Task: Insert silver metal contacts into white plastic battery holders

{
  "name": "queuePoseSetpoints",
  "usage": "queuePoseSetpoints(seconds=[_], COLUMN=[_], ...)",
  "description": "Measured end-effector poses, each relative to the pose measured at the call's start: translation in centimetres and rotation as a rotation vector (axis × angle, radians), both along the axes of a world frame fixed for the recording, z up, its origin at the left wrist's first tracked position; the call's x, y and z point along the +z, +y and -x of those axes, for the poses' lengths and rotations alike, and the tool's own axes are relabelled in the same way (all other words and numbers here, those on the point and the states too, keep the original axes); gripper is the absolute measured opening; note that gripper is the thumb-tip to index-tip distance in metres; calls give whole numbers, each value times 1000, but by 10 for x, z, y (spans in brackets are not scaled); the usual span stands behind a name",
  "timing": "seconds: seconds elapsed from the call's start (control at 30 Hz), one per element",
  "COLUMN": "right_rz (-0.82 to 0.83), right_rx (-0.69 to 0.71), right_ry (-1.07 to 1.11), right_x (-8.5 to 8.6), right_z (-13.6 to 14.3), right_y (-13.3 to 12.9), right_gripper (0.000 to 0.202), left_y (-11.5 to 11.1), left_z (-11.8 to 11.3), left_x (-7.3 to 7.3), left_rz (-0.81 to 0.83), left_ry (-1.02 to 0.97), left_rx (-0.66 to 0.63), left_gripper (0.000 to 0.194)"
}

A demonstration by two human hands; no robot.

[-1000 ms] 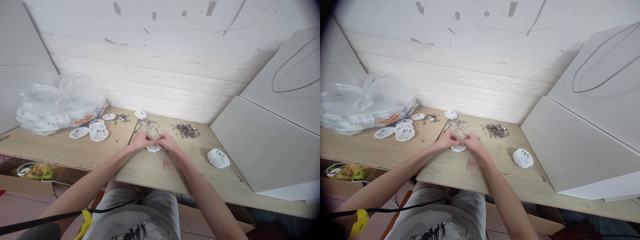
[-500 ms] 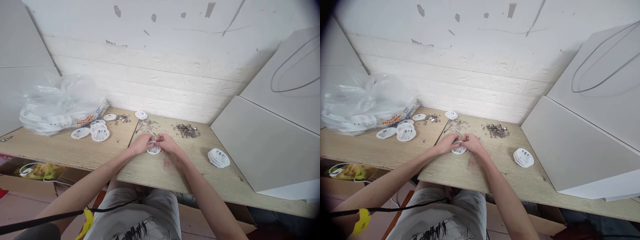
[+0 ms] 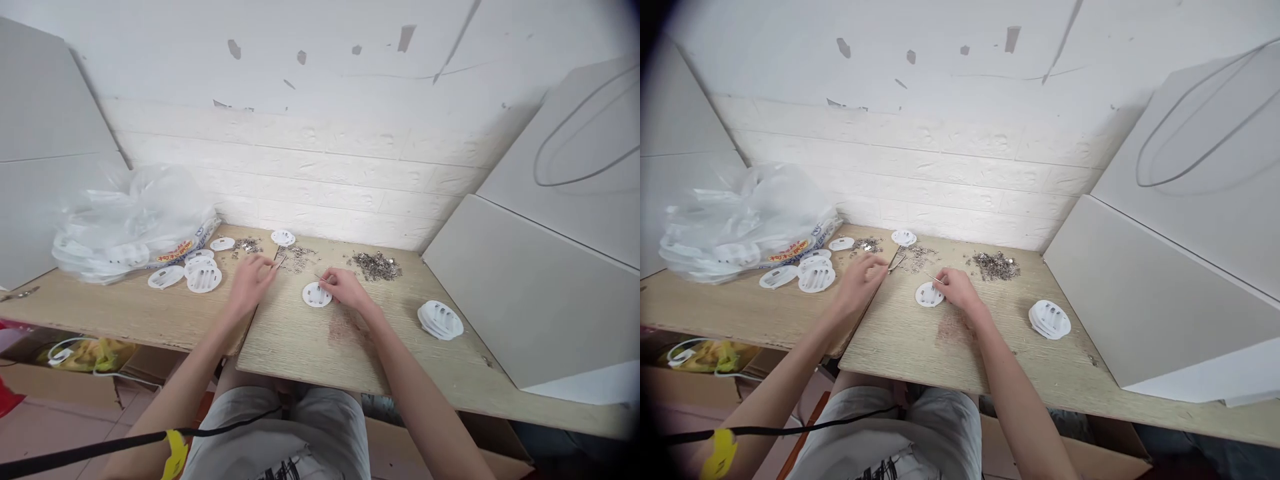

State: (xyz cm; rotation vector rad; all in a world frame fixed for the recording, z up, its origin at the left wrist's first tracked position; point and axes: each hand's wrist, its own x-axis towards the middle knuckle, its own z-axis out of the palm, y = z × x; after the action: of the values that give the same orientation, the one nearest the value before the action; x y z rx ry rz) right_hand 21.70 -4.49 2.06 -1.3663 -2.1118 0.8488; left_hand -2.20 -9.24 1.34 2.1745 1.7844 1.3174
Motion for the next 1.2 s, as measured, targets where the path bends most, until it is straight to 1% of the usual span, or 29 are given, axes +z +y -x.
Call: queuePoseSetpoints(seconds=[0.03,0.1,0.17,0.23,0.33,0.4,0.43,0.5,0.63,0.8,0.87,0.93,1.0,1.07,1.13,1.2], right_rz=[-55,-144,-167,-153,-195,-227,-221,-180,-142,-163,-192,-225,-255,-273,-264,-223], right_rx=[-9,-24,-48,-118,-313,-448,-495,-540,-535,-513,-518,-524,-522,-497,-444,-374], right_ry=[-48,-161,-263,-322,-348,-363,-376,-410,-451,-468,-440,-370,-260,-127,9,133], right_x=[0,2,6,10,14,12,10,4,-5,-4,-4,-5,-6,-6,-6,-5], right_z=[-1,-5,-10,-17,-30,-40,-45,-52,-53,-45,-44,-44,-43,-41,-36,-31], right_y=[0,2,3,5,11,18,21,27,31,28,29,30,32,32,31,28], right_gripper=[8,22,37,44,41,34,30,27,29,23,22,20,20,19,18,18], left_y=[-9,-27,-39,-45,-47,-46,-45,-44,-44,-43,-43,-44,-46,-48,-46,-39], left_z=[12,37,60,78,92,96,96,97,98,102,102,101,94,81,62,39], left_x=[-2,-8,-16,-22,-29,-32,-34,-36,-39,-41,-39,-34,-27,-18,-9,-1], left_rz=[-53,-100,-126,-116,-51,-7,9,26,24,21,33,27,-20,-95,-106,-53], left_ry=[27,129,209,262,315,356,380,420,431,346,291,232,169,92,6,-97], left_rx=[87,185,258,335,425,438,435,424,391,357,355,365,369,349,252,104], left_gripper=[23,22,23,28,37,40,41,42,42,40,38,35,35,34,40,45])
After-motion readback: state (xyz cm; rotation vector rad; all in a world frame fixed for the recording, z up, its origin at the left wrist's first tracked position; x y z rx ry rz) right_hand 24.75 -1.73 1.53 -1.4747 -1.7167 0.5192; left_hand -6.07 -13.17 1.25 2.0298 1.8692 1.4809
